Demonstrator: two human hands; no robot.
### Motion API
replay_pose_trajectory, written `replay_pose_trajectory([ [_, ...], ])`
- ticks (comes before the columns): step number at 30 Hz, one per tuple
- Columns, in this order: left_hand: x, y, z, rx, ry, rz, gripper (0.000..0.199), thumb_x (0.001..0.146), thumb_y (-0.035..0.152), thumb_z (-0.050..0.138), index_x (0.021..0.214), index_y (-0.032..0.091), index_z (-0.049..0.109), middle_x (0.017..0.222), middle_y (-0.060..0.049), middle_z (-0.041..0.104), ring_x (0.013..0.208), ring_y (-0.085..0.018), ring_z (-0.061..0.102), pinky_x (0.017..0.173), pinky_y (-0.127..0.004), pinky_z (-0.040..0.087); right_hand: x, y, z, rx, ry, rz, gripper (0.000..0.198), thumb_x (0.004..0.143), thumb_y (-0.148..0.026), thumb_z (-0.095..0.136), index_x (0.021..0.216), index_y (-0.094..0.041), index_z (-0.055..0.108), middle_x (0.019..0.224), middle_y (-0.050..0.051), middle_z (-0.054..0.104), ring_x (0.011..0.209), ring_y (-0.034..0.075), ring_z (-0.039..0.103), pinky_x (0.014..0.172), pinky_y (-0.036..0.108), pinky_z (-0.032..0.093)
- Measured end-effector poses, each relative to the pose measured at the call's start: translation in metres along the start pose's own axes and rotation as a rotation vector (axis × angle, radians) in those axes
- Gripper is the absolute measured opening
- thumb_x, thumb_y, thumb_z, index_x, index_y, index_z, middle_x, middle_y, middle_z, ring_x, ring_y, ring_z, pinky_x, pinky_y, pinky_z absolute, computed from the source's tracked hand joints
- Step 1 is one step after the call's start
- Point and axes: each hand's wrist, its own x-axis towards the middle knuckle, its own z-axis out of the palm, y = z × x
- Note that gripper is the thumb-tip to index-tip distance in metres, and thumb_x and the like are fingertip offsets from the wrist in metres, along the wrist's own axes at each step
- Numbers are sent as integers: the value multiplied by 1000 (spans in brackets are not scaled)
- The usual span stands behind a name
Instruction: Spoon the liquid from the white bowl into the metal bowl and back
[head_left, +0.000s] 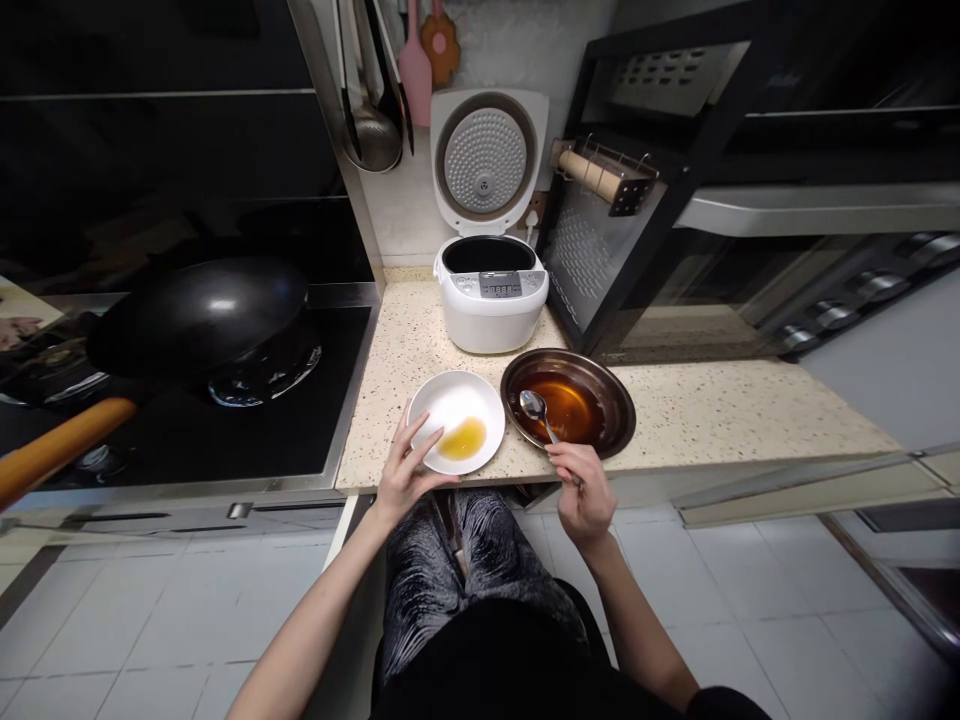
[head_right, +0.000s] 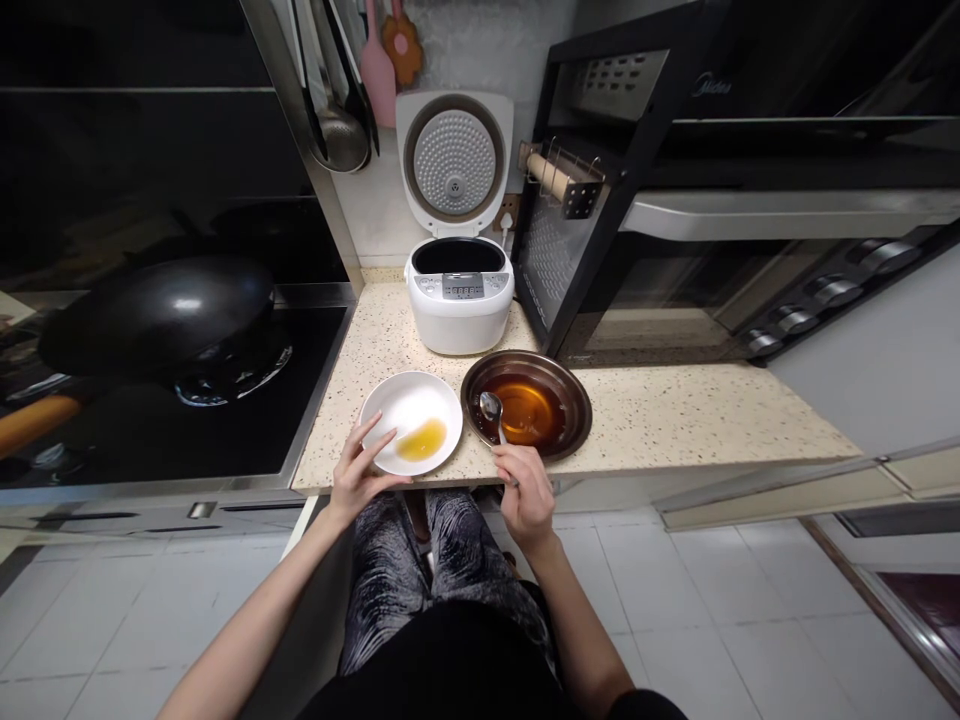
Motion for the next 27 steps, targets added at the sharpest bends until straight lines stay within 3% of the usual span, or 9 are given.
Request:
replay_pose_trajectory([
  [6,2,1,-1,-9,6,16,80,84,53,79,154,27,51,152,-18,57,145,-39,55,118,-64,49,-7,6,-1,-17,-136,-90,21,99,-15,55,106,-25,71,99,9,80,91,24,76,76,44,64],
  [11,3,1,-2,-12,-3,20,82,83,52,80,156,27,50,154,-19,55,147,-40,52,119,-66,46,-4,5,-1,-42,-142,-122,23,98,-11,56,109,-25,71,98,9,80,91,23,76,75,41,64],
  [20,3,3,-4,7,-24,-3,80,83,53,79,154,27,51,152,-18,57,143,-39,57,119,-65,47,-12,-16,7,62,193,29,14,104,-26,54,111,-27,66,92,6,75,84,22,75,73,43,60],
  [22,4,3,-4,12,-18,4,80,84,54,78,154,27,51,152,-18,56,143,-38,57,118,-64,48,-14,-24,12,126,177,63,13,105,-27,53,110,-26,65,91,6,75,83,22,75,74,42,60],
  [27,5,3,-3,6,0,31,83,83,52,79,156,27,49,153,-19,56,144,-39,56,118,-64,49,-11,-38,28,171,-10,72,18,106,-24,48,106,-24,65,88,7,75,81,21,74,72,39,61],
])
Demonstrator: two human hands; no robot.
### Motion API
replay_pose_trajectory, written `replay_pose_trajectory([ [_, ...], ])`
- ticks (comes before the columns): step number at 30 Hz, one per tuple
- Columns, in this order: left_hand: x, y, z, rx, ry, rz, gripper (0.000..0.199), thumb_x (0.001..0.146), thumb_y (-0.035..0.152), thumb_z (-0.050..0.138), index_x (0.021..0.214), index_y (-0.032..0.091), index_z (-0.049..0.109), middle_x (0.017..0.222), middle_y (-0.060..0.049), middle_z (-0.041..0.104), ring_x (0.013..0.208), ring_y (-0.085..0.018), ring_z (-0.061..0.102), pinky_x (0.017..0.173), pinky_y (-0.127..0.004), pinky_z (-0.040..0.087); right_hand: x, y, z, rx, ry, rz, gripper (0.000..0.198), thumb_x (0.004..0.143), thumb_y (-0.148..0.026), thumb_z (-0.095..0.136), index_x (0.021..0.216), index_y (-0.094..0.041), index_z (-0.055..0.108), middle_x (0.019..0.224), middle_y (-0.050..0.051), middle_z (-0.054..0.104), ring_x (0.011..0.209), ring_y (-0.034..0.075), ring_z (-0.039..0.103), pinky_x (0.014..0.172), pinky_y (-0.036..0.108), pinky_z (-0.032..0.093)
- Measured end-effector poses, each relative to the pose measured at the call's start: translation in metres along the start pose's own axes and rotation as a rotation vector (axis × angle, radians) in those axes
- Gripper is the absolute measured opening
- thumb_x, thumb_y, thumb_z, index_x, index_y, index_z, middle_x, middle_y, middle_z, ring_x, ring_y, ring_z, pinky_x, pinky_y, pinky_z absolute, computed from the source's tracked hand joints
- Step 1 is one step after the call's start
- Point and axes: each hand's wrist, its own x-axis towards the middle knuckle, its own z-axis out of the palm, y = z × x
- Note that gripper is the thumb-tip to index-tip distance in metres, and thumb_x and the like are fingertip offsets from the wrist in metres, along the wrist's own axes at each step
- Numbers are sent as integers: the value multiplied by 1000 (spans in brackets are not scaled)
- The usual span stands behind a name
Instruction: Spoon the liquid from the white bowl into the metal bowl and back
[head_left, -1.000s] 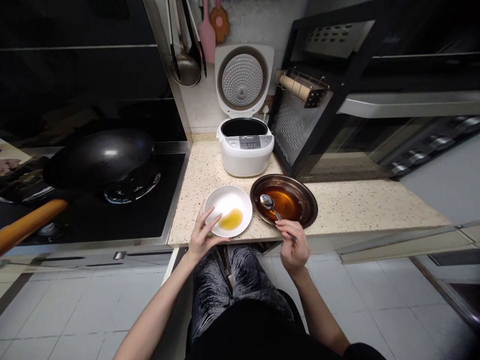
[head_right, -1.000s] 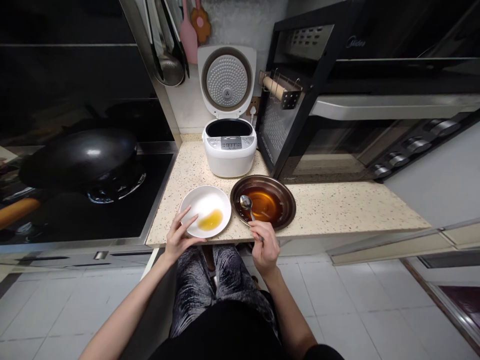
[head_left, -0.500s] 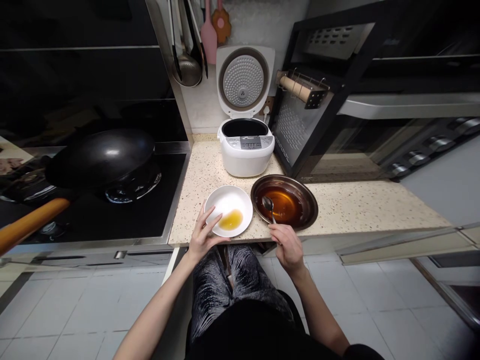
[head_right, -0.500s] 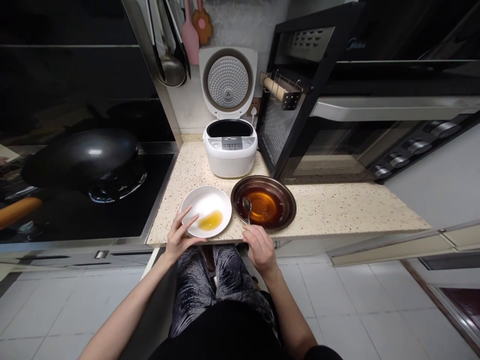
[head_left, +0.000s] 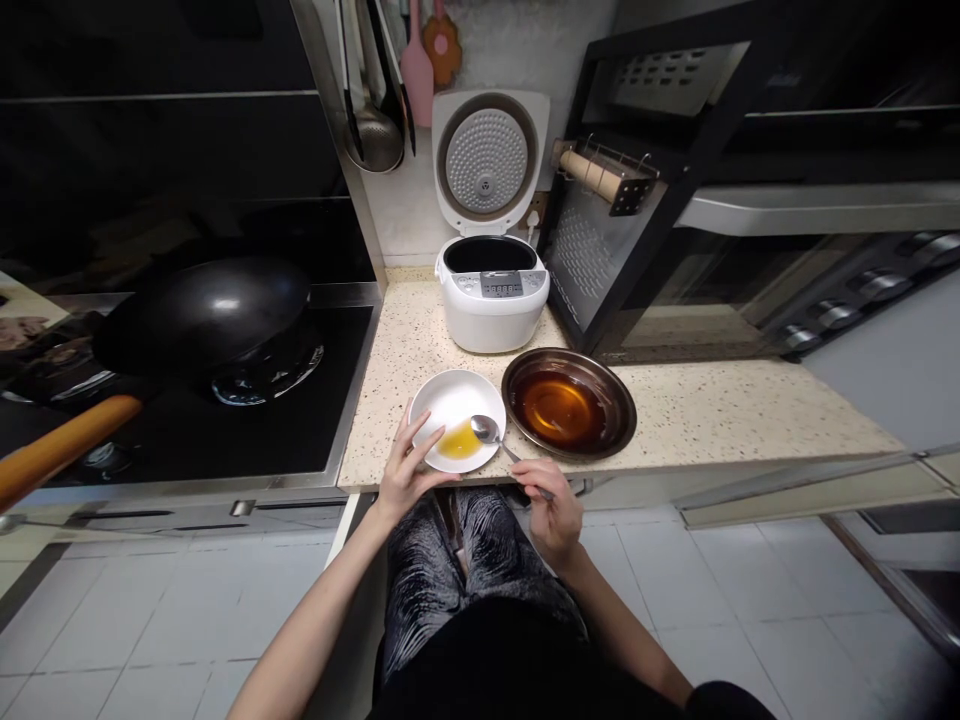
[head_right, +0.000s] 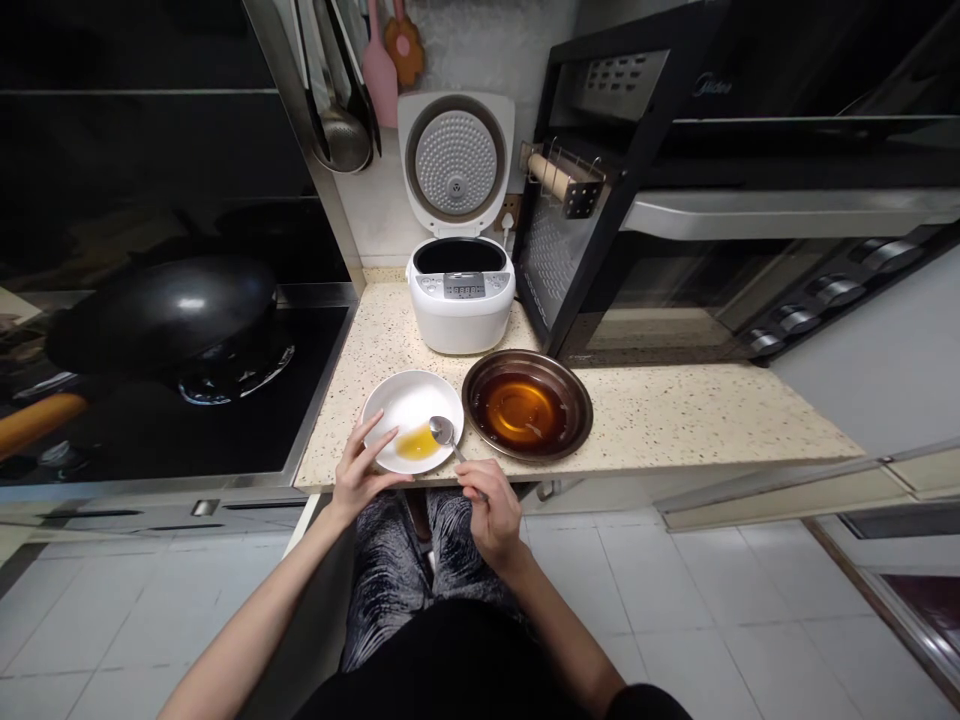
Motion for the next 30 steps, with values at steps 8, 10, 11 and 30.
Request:
replay_pose_trajectory([
  [8,1,1,0,-24,5,19,84,83,49,79,157,26,48,152,-20,57,142,-39,58,115,-61,53,0,7,8,12,-108,-75,19,105,-17,47,108,-22,66,90,8,74,82,20,72,70,36,61],
  [10,1,1,0,-19,3,28,85,83,49,80,158,26,47,152,-20,56,144,-39,56,117,-62,50,-1,7,7,23,-116,-37,19,104,-17,48,108,-23,66,90,7,74,83,21,72,72,36,60],
  [11,1,2,0,-15,3,32,85,83,49,80,158,26,46,152,-20,56,145,-40,54,118,-63,49,-1,7,7,28,-116,-15,19,104,-17,48,108,-23,66,90,7,74,83,21,72,72,36,60],
  [30,1,2,-1,4,3,33,82,86,53,76,157,25,47,150,-20,57,150,-40,49,119,-64,48,-22,17,17,298,39,393,21,106,-25,48,92,-24,64,87,3,71,79,17,68,74,32,56],
])
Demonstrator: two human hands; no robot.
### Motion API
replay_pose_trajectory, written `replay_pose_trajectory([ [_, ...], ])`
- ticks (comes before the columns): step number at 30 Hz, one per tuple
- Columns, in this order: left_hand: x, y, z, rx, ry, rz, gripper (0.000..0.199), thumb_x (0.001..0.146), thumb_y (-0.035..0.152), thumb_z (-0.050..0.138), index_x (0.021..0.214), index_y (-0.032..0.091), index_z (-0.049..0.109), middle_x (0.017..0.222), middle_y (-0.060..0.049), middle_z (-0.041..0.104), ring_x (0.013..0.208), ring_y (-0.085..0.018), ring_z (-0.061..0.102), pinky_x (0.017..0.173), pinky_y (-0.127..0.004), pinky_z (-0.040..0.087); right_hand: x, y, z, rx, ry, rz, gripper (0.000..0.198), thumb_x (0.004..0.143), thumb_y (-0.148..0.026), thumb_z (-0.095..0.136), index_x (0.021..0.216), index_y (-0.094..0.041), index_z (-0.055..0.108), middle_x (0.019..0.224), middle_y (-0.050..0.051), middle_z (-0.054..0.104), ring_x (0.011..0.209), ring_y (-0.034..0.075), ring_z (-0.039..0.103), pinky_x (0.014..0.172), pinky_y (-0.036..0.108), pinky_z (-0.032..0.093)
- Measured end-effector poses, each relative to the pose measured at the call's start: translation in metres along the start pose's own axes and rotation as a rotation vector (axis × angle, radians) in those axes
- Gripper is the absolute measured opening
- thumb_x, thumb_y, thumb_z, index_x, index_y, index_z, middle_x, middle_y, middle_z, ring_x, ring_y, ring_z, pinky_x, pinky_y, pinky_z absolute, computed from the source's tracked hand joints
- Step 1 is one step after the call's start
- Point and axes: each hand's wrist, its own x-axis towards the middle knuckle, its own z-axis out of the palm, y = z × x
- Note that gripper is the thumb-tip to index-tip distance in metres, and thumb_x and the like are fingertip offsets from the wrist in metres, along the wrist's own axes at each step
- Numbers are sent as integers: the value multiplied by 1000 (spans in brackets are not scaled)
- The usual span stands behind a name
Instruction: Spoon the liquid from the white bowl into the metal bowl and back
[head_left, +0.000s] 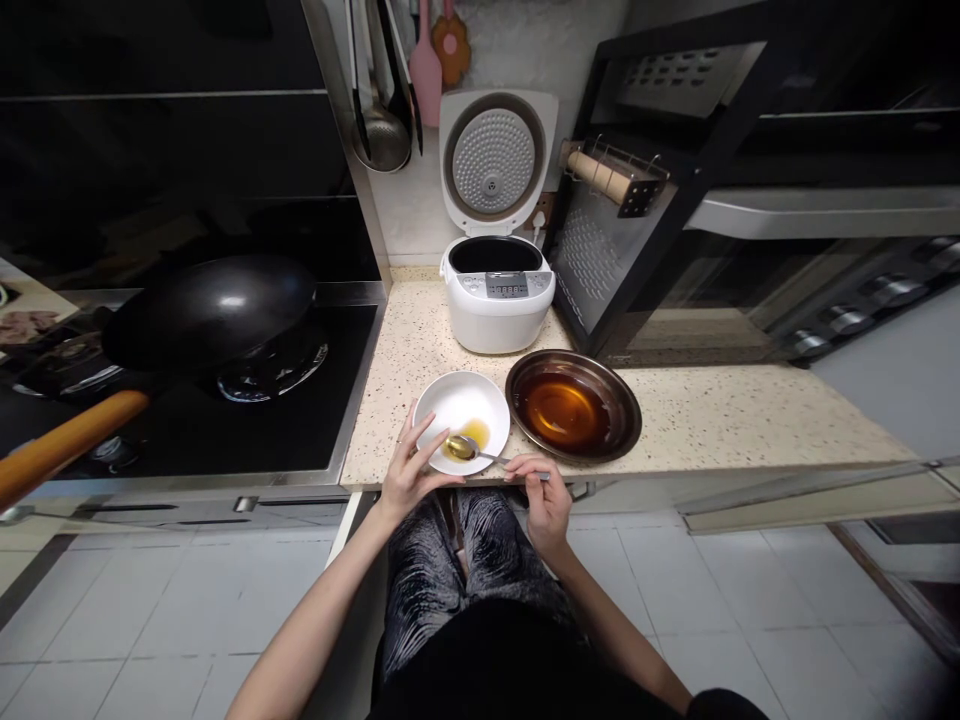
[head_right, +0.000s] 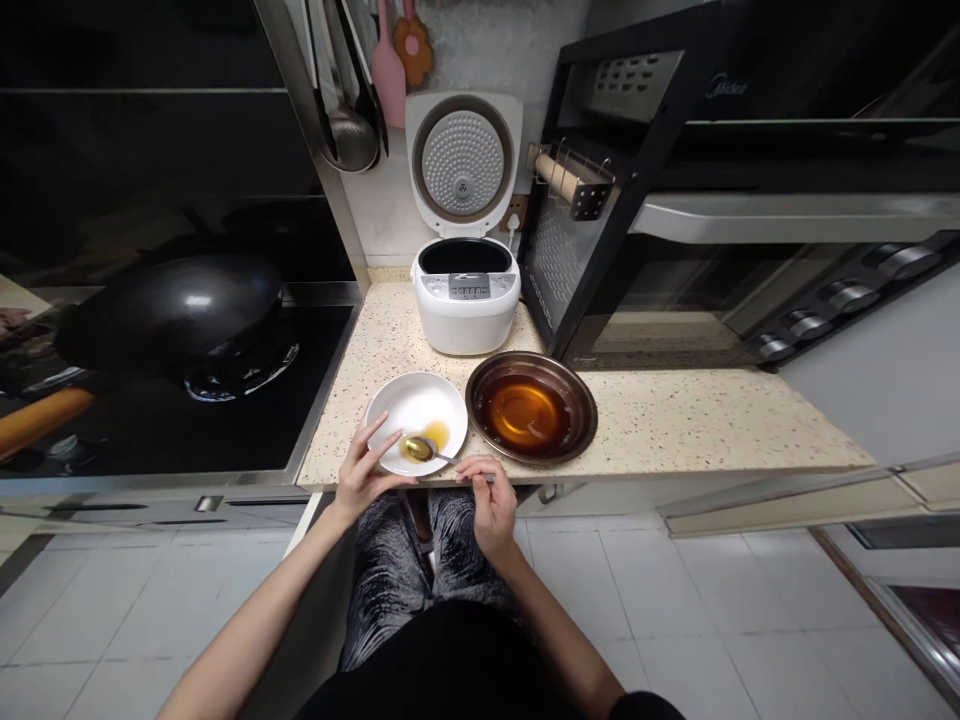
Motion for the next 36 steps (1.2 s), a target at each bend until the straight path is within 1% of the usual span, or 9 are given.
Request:
replay_pose_trajectory([
  [4,-1,0,0,-5,-6,-8,80,87,53,75,157,25,48,152,-19,57,150,-39,49,120,-63,47,-2,3,7,51,39,52,21,106,-29,50,92,-24,64,89,3,71,75,15,67,71,31,56],
  [8,-1,0,0,-16,-6,-21,81,86,52,76,157,25,48,153,-20,55,149,-39,50,120,-63,46,-2,6,13,84,65,75,20,106,-29,51,91,-24,64,89,2,71,76,15,68,71,30,57],
  [13,-1,0,0,-18,-8,-25,81,85,51,78,156,25,49,153,-20,56,149,-40,50,120,-63,46,-2,7,16,84,71,70,21,106,-28,50,90,-23,63,87,2,70,78,16,69,73,31,57],
  [17,-1,-1,-1,-12,-12,-32,82,84,51,78,156,25,49,153,-20,55,149,-40,50,120,-63,47,1,1,16,57,93,47,21,106,-29,50,90,-23,61,86,2,70,78,17,68,74,33,57],
  [21,-4,-2,0,-4,-21,-44,82,84,52,80,155,25,50,154,-20,55,148,-40,51,120,-62,47,7,-8,13,58,111,24,19,106,-28,49,92,-23,60,87,3,69,78,16,67,73,33,57],
  [27,-6,-4,1,0,-23,-60,80,83,53,80,154,26,52,153,-19,56,146,-39,54,120,-63,47,18,-21,6,28,182,-7,19,106,-30,50,90,-23,57,87,3,67,77,17,66,71,33,56],
  [32,-5,-4,1,13,-23,-55,81,83,54,80,154,27,52,152,-19,57,145,-40,55,119,-65,47,28,-27,-5,55,252,-16,17,105,-31,52,91,-23,58,90,3,67,78,17,65,75,35,55],
  [36,-4,-3,1,2,-5,-41,81,83,52,80,154,25,51,152,-20,56,145,-39,55,120,-66,46,38,-29,-17,46,313,-34,16,105,-31,53,92,-22,58,91,4,66,78,17,65,75,36,57],
])
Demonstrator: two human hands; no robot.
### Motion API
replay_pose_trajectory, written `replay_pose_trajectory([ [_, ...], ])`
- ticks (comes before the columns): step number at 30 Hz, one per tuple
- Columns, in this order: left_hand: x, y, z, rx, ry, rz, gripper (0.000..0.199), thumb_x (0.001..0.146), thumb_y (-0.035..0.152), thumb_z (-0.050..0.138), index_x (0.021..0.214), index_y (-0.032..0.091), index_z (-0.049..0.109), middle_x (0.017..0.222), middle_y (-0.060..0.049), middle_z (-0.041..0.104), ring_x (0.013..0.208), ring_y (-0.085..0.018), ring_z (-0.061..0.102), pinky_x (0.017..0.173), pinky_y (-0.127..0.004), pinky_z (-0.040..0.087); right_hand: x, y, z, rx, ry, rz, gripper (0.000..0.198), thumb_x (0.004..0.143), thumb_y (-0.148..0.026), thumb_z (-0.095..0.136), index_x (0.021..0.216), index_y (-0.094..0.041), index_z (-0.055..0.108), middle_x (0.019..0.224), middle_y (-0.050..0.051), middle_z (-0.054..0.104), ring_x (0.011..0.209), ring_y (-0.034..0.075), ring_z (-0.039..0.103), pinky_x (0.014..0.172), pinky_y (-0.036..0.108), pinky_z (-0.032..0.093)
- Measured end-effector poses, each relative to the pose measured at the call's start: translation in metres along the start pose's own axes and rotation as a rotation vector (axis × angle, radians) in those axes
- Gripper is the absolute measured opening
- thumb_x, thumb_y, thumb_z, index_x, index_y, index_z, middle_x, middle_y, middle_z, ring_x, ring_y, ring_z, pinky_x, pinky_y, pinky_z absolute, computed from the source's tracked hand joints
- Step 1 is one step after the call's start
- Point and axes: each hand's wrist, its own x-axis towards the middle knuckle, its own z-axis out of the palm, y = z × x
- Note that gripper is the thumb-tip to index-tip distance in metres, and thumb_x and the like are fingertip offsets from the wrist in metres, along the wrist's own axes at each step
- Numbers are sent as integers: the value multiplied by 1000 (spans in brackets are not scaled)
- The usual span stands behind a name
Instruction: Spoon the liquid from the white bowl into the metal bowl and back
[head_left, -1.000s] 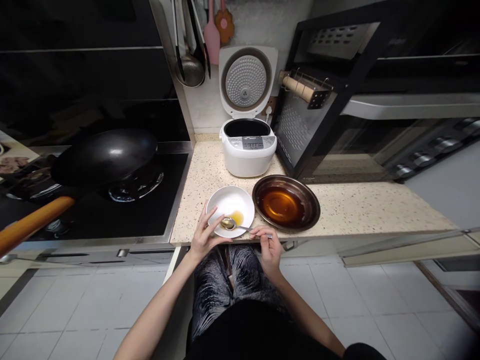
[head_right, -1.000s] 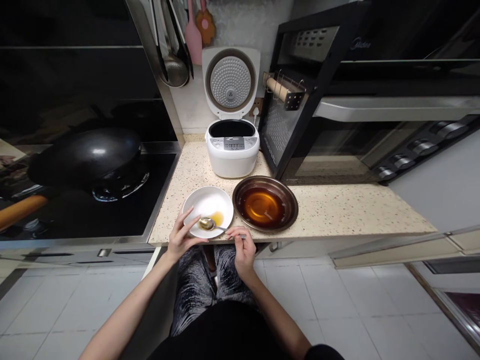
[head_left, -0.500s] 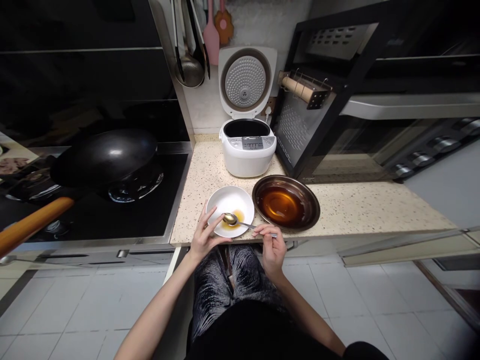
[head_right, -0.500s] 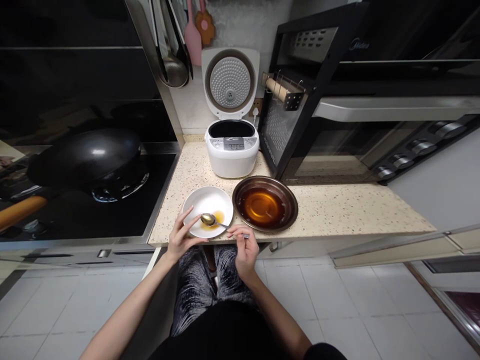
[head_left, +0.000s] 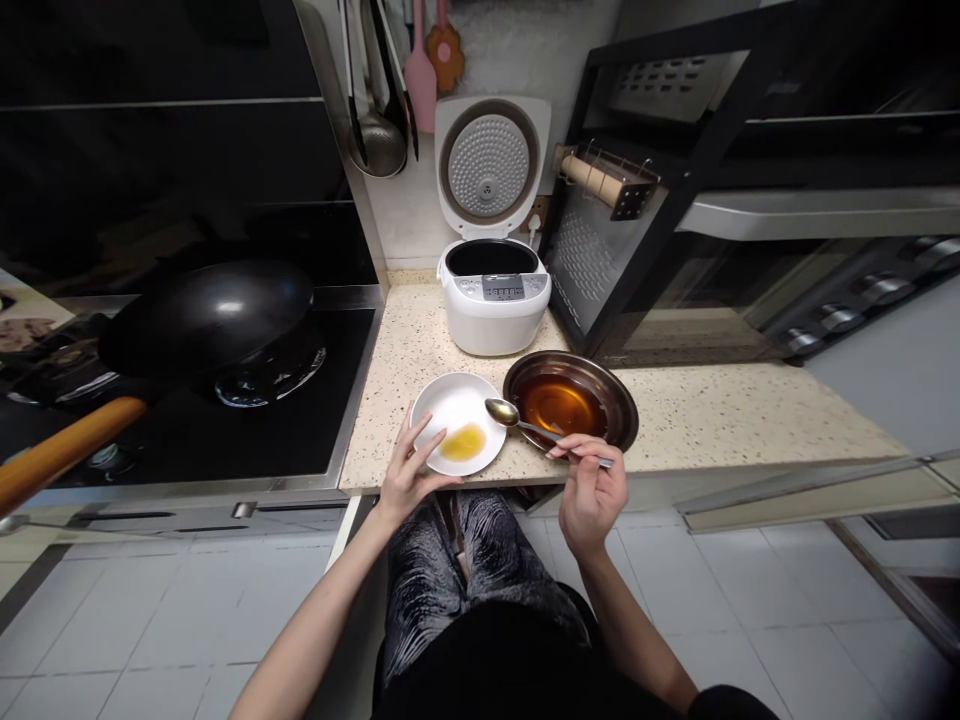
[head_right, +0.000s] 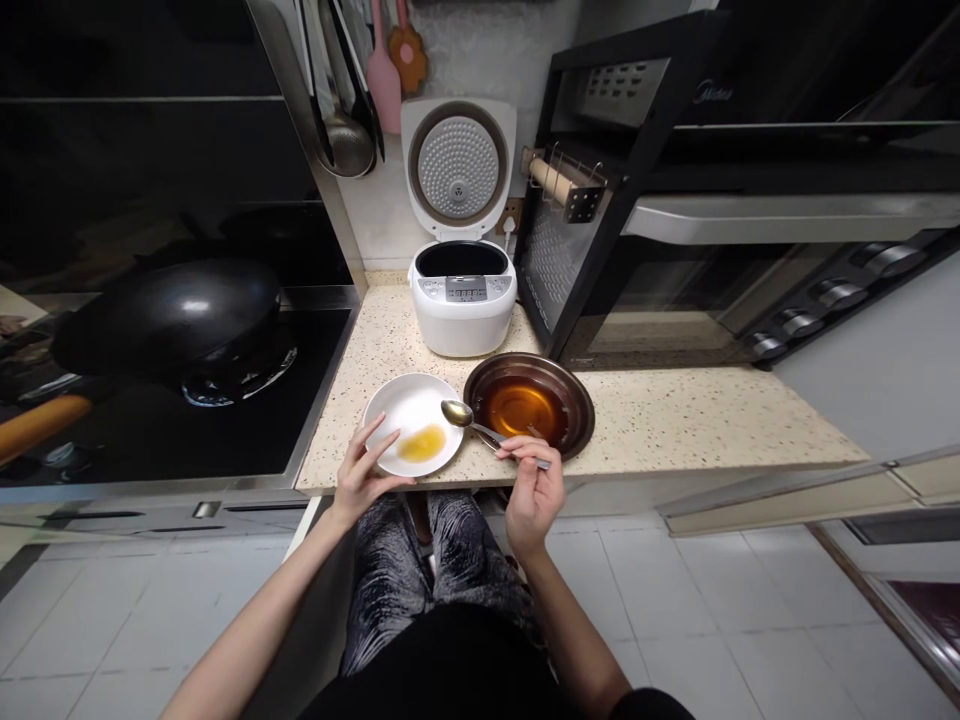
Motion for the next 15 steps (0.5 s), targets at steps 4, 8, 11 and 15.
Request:
replay_pose_trajectory([
  [4,1,1,0,-2,-3,-4,81,84,53,79,155,26,50,152,-19,56,147,-40,53,119,-65,46,10,0,-8,-51,49,-38,15,105,-30,52,94,-22,58,92,4,66,77,17,65,74,37,58],
  [8,0,1,0,-6,-1,-5,82,83,52,80,155,26,50,153,-19,56,148,-40,52,119,-66,46,15,1,-16,-126,60,-85,15,104,-29,53,93,-22,60,92,5,67,81,18,66,76,37,57],
  [11,-1,0,0,-1,-1,-9,82,83,52,80,154,27,51,153,-19,56,147,-40,53,119,-66,46,15,5,-21,-201,32,-127,16,104,-28,53,93,-21,62,92,5,68,82,19,67,78,38,56],
  [15,-2,-1,1,9,-10,-13,80,83,53,80,153,27,52,151,-19,57,146,-40,54,119,-65,47,13,13,-29,-288,-40,-205,16,105,-26,51,95,-22,63,92,6,70,87,20,69,81,41,58],
])
